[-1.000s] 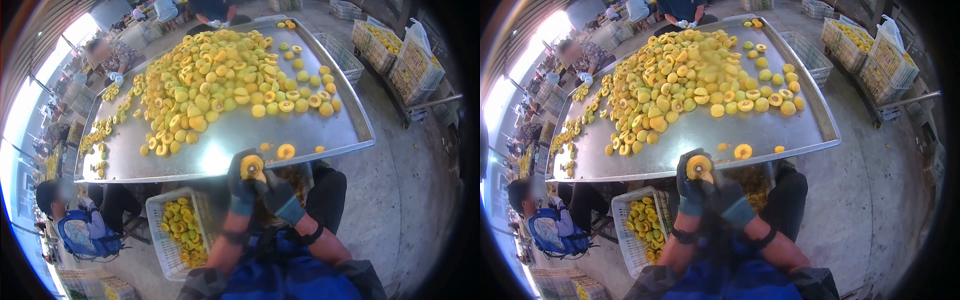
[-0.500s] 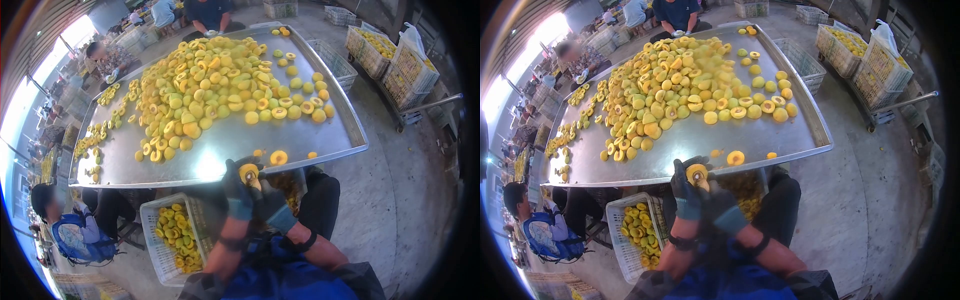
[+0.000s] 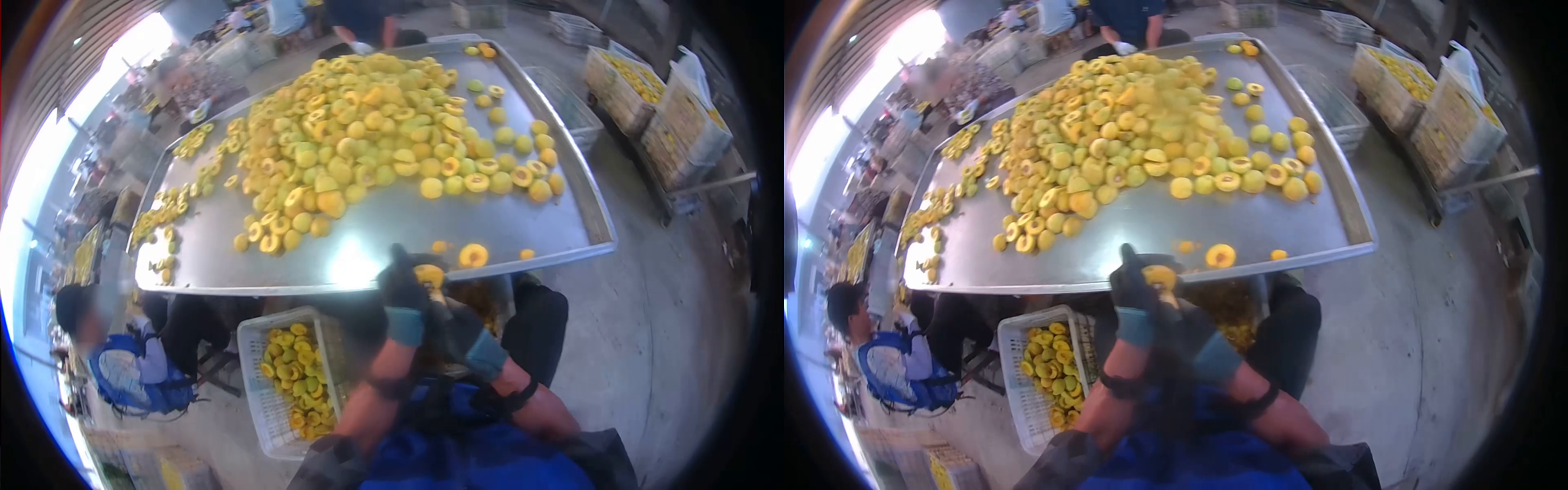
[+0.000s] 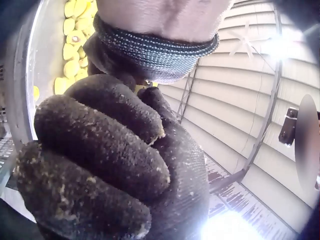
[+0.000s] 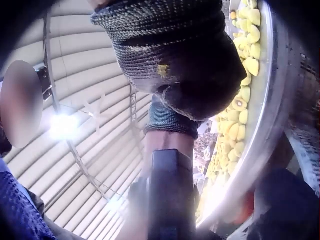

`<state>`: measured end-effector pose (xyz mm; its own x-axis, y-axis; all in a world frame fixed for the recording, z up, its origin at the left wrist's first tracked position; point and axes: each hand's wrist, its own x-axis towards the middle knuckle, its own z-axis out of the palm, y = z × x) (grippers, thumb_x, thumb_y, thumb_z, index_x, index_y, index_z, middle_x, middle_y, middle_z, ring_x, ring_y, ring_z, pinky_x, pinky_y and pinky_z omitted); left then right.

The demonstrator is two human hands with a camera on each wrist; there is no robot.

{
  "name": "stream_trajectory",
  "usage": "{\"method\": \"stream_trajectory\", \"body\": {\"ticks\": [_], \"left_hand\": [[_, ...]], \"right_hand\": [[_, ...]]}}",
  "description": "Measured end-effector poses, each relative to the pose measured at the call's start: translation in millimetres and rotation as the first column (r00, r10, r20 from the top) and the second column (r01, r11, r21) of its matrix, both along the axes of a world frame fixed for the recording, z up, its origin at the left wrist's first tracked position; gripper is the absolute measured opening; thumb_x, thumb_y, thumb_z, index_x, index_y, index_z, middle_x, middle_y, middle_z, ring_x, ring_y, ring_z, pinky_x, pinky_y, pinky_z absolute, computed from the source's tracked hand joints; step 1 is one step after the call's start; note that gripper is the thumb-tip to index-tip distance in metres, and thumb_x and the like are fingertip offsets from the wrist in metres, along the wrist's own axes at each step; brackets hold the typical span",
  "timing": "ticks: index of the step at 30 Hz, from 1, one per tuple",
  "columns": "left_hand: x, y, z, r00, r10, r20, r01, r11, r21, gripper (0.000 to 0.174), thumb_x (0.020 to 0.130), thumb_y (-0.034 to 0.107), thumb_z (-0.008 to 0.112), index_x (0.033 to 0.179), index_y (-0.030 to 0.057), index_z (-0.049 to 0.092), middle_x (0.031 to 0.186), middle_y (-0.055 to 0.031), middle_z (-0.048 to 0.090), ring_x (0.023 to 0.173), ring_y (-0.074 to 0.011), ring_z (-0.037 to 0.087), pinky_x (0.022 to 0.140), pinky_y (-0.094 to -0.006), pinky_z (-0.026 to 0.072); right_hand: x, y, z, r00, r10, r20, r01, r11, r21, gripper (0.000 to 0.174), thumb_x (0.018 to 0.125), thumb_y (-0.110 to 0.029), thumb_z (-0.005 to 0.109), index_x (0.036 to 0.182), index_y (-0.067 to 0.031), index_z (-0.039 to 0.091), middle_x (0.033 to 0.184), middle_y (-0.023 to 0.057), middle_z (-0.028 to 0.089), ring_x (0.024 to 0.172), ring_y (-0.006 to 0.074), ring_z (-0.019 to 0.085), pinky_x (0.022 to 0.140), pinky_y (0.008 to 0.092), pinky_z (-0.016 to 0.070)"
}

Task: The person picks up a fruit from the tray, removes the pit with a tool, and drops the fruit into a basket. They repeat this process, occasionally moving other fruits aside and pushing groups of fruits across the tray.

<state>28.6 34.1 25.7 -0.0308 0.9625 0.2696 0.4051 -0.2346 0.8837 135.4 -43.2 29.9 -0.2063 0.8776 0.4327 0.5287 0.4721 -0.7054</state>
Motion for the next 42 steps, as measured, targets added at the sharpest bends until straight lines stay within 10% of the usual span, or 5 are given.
{"method": "stream_trajectory", "body": {"ticks": [13, 21, 25, 31, 42], "left_hand": [[1, -8, 13, 0.817, -0.110, 0.566, 0.235, 0.960, -0.152, 0.034, 0.102, 0.022, 0.048, 0.095, -0.0016, 0.072, 0.095, -0.0103, 0.073, 0.089, -0.0152, 0.068, 0.078, -0.0295, 0.0534], [-1, -16, 20, 0.946, -0.156, 0.283, 0.181, 0.982, -0.062, 0.037, 0.103, 0.027, 0.045, 0.094, 0.0056, 0.073, 0.081, -0.0053, 0.073, 0.062, -0.0176, 0.064, 0.060, -0.0295, 0.0501], [1, -5, -16, 0.956, 0.054, -0.289, 0.097, 0.869, 0.486, 0.018, 0.095, 0.015, 0.052, 0.094, 0.0120, 0.069, 0.079, 0.0008, 0.072, 0.062, -0.0228, 0.067, 0.060, -0.0356, 0.0542], [-1, 0, 7, 0.907, -0.414, -0.080, 0.410, 0.823, 0.394, 0.020, 0.097, 0.013, 0.049, 0.087, 0.0074, 0.065, 0.080, -0.0043, 0.072, 0.070, -0.0242, 0.069, 0.066, -0.0335, 0.0561], [-3, 5, 6, 0.534, -0.653, 0.537, 0.730, 0.677, 0.099, 0.046, 0.099, 0.030, 0.046, 0.084, -0.0070, 0.069, 0.082, -0.0171, 0.070, 0.078, -0.0239, 0.069, 0.076, -0.0336, 0.0555]], "right_hand": [[6, 2, -30, 0.990, -0.007, -0.144, -0.043, 0.940, -0.340, 0.031, 0.089, -0.008, 0.057, 0.116, 0.0055, 0.054, 0.091, 0.0223, 0.061, 0.083, 0.0392, 0.062, 0.070, 0.0414, 0.0494], [9, -17, -6, 0.779, -0.211, -0.590, -0.356, 0.627, -0.693, 0.020, 0.083, -0.014, 0.064, 0.096, -0.0007, 0.056, 0.077, 0.0177, 0.058, 0.068, 0.0379, 0.058, 0.061, 0.0427, 0.0477], [7, -13, -35, 0.950, 0.030, -0.312, -0.141, 0.930, -0.340, 0.023, 0.080, -0.019, 0.068, 0.093, -0.0029, 0.057, 0.072, 0.0146, 0.056, 0.061, 0.0330, 0.058, 0.055, 0.0415, 0.0466], [32, -12, -42, -0.007, -0.414, -0.910, -0.990, 0.131, -0.052, 0.019, 0.095, -0.029, 0.057, 0.096, -0.0105, 0.060, 0.074, 0.0037, 0.056, 0.061, 0.0167, 0.056, 0.052, 0.0314, 0.0438], [44, -20, -2, 0.368, -0.399, -0.839, -0.740, 0.420, -0.525, 0.027, 0.105, -0.035, 0.046, 0.107, -0.0116, 0.058, 0.068, -0.0072, 0.046, 0.051, 0.0035, 0.043, 0.043, 0.0185, 0.0326]]}}
